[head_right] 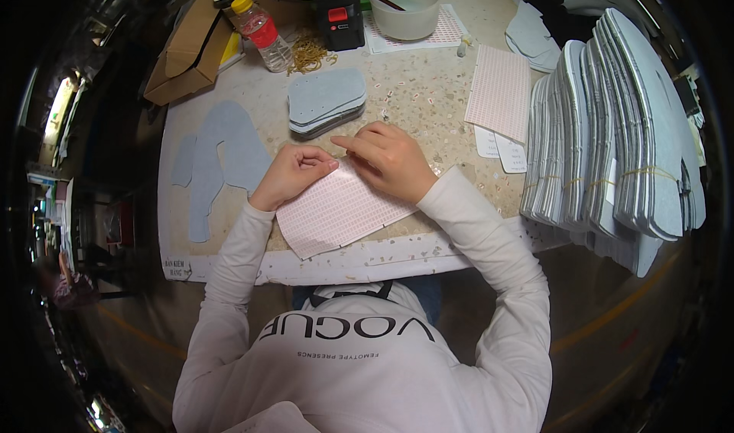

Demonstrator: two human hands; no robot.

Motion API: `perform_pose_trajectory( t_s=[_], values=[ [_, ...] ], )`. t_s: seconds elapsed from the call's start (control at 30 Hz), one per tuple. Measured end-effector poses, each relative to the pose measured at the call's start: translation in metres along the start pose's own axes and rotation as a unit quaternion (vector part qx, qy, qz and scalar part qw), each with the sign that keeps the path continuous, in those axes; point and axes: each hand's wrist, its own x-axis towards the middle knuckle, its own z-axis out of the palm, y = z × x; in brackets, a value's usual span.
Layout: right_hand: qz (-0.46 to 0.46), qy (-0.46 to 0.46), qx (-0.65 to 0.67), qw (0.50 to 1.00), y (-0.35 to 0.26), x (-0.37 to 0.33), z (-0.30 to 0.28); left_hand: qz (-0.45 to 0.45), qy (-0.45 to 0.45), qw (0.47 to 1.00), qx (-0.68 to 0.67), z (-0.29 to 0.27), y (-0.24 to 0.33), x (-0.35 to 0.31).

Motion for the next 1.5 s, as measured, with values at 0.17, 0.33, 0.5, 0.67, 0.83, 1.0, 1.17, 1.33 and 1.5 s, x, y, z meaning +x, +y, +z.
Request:
perform_pose_trajectory(
  t_s=[0.17,0.33,0.5,0.67,0.83,1.0,1.17,1.33,1.5],
  values=[
    [0.12,0.015,0.112,0.986,-0.008,-0.002,-0.002,-0.01,-0.002,1.0,-0.007,-0.001,0.001,0.0],
    [0.081,-0.001,0.125,0.989,-0.01,0.0,-0.002,-0.001,-0.011,1.0,-0.001,0.001,0.0,-0.001],
    [0.017,-0.023,0.103,0.994,-0.013,0.0,0.004,0.028,0.008,1.0,0.001,0.004,-0.004,0.0],
    [0.125,-0.004,0.177,0.976,-0.015,-0.003,0.005,-0.006,-0.01,1.0,-0.001,0.003,-0.007,0.0],
    [0.064,-0.005,0.168,0.984,-0.014,0.0,0.007,-0.002,-0.019,1.0,-0.019,0.008,-0.012,0.002],
    [0.006,-0.08,0.139,0.987,-0.018,-0.003,0.012,0.039,0.01,0.999,0.006,0.011,-0.012,0.0],
    [0.001,-0.086,0.139,0.987,-0.019,-0.006,0.011,0.019,0.0,0.997,0.079,0.007,-0.009,0.0],
    [0.012,-0.047,0.162,0.986,-0.018,-0.005,0.014,0.049,0.003,0.999,0.001,0.014,-0.011,0.0],
    [0.133,0.017,0.204,0.97,-0.014,-0.008,0.016,-0.001,-0.036,0.999,-0.019,0.019,-0.004,0.001]
  ],
)
